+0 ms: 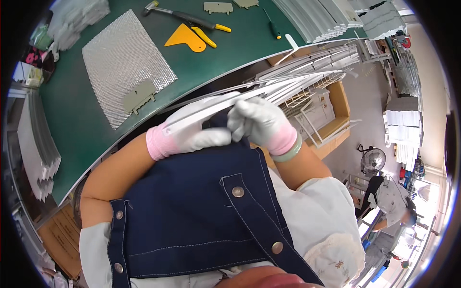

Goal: The person assembles air filters by placing a mesh sheet onto a workbench, positioning a plastic frame around it, and securing the assembly with a handheld stapler. They repeat this process for multiple units, stacking the finished filters on the table.

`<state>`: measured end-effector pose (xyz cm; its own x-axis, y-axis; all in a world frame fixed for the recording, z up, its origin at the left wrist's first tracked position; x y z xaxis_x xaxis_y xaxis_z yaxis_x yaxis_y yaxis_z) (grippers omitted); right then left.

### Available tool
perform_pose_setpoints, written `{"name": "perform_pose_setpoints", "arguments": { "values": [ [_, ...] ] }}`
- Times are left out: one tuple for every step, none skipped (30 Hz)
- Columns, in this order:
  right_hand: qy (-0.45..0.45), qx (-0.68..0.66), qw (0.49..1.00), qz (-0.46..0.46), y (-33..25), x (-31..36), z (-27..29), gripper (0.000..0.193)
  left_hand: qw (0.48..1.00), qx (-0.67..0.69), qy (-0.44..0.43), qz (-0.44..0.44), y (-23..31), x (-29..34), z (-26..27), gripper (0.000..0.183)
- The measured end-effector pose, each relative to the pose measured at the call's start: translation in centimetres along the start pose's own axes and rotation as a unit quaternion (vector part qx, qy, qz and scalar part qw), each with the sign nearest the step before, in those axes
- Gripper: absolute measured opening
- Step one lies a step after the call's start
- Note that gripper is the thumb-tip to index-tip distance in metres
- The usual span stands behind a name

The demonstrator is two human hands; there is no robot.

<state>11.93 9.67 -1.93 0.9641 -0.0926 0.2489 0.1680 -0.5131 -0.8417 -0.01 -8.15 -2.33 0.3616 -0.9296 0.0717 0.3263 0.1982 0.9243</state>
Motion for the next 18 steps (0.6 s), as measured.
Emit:
{"name": "perform_pose_setpoints", "arguments": {
  "values": [
    [-0.029, 0.042, 0.999, -0.015, -0.2, -0.2, -0.8, 0.050, 0.993, 0.103, -0.008, 0.060, -0.1, 0.2, 0.3, 0.061],
    [-0.028, 0.049, 0.998, -0.005, -0.1, -0.2, -0.9, 0.056, 0.981, 0.176, 0.038, 0.067, 0.5, 0.8, 0.7, 0.048],
    [0.011, 0.035, 0.999, 0.011, -0.1, -0.5, -0.6, 0.061, 0.963, 0.246, 0.087, 0.068, 1.2, 1.6, 1.1, 0.039],
    [0.051, 0.023, 0.998, 0.027, -0.1, -0.9, 0.2, 0.067, 0.935, 0.331, 0.125, 0.031, 1.0, 1.9, 2.1, 0.042],
    [0.076, -0.113, 0.991, 0.020, 0.4, -1.8, 2.1, 0.076, 0.897, 0.412, 0.161, -0.008, 0.3, 2.3, 3.4, 0.046],
    [0.134, -0.130, 0.980, 0.075, -0.1, -2.6, 2.5, 0.076, 0.850, 0.485, 0.201, -0.044, -0.3, 3.2, 4.8, 0.052],
    [0.085, -0.234, 0.955, 0.159, -0.3, -3.5, 3.7, 0.071, 0.858, 0.483, 0.148, -0.095, -0.6, 4.2, 5.7, 0.052],
    [0.132, -0.281, 0.931, 0.195, -0.6, -4.4, 5.2, 0.061, 0.861, 0.479, 0.094, -0.144, -0.7, 5.3, 6.5, 0.053],
    [0.039, -0.358, 0.902, 0.239, -0.3, -5.5, 8.7, 0.046, 0.860, 0.488, 0.085, -0.120, -0.5, 6.3, 6.6, 0.046],
    [0.162, -0.318, 0.904, 0.236, 0.1, -6.3, 11.0, 0.032, 0.883, 0.455, 0.107, -0.053, -0.6, 7.1, 6.2, 0.044],
    [0.213, -0.323, 0.893, 0.232, 0.5, -6.8, 11.0, 0.030, 0.901, 0.411, 0.135, 0.018, -0.3, 7.6, 5.6, 0.044],
    [0.268, -0.318, 0.879, 0.232, 0.5, -6.8, 10.5, 0.028, 0.911, 0.373, 0.154, 0.083, -0.4, 7.7, 5.3, 0.047],
    [0.203, -0.311, 0.898, 0.237, 0.2, -6.6, 7.7, 0.028, 0.913, 0.357, 0.159, 0.114, -0.2, 7.3, 4.4, 0.070],
    [0.138, -0.303, 0.912, 0.239, -0.2, -5.8, 4.0, 0.028, 0.916, 0.359, 0.140, 0.110, -0.8, 7.1, 3.5, 0.091],
    [0.093, -0.243, 0.938, 0.227, 0.2, -5.0, 1.6, 0.028, 0.889, 0.422, 0.161, 0.076, -0.3, 6.7, 3.0, 0.087],
    [-0.054, -0.264, 0.939, 0.212, 0.8, -4.6, 0.3, 0.031, 0.856, 0.482, 0.181, 0.043, 0.7, 6.4, 2.7, 0.084],
    [-0.016, -0.237, 0.947, 0.217, 1.3, -4.0, -0.4, 0.033, 0.832, 0.519, 0.197, 0.005, 1.9, 6.7, 3.7, 0.089],
    [0.020, -0.209, 0.953, 0.220, 1.3, -3.3, -1.9, 0.035, 0.789, 0.589, 0.168, -0.052, 2.1, 7.1, 5.0, 0.079]
  ]
}}
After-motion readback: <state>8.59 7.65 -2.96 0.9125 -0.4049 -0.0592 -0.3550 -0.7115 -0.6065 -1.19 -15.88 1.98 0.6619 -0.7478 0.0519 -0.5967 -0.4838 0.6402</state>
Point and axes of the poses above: each hand's wrist, its own x-axis away from the middle knuckle, its own z-axis out of the back of the hand, y = z × x, the point moved 2 cm from there along -x, towards the middle knuckle, and after that the axes turned 15 degrees about z, right-handed, at the moved point
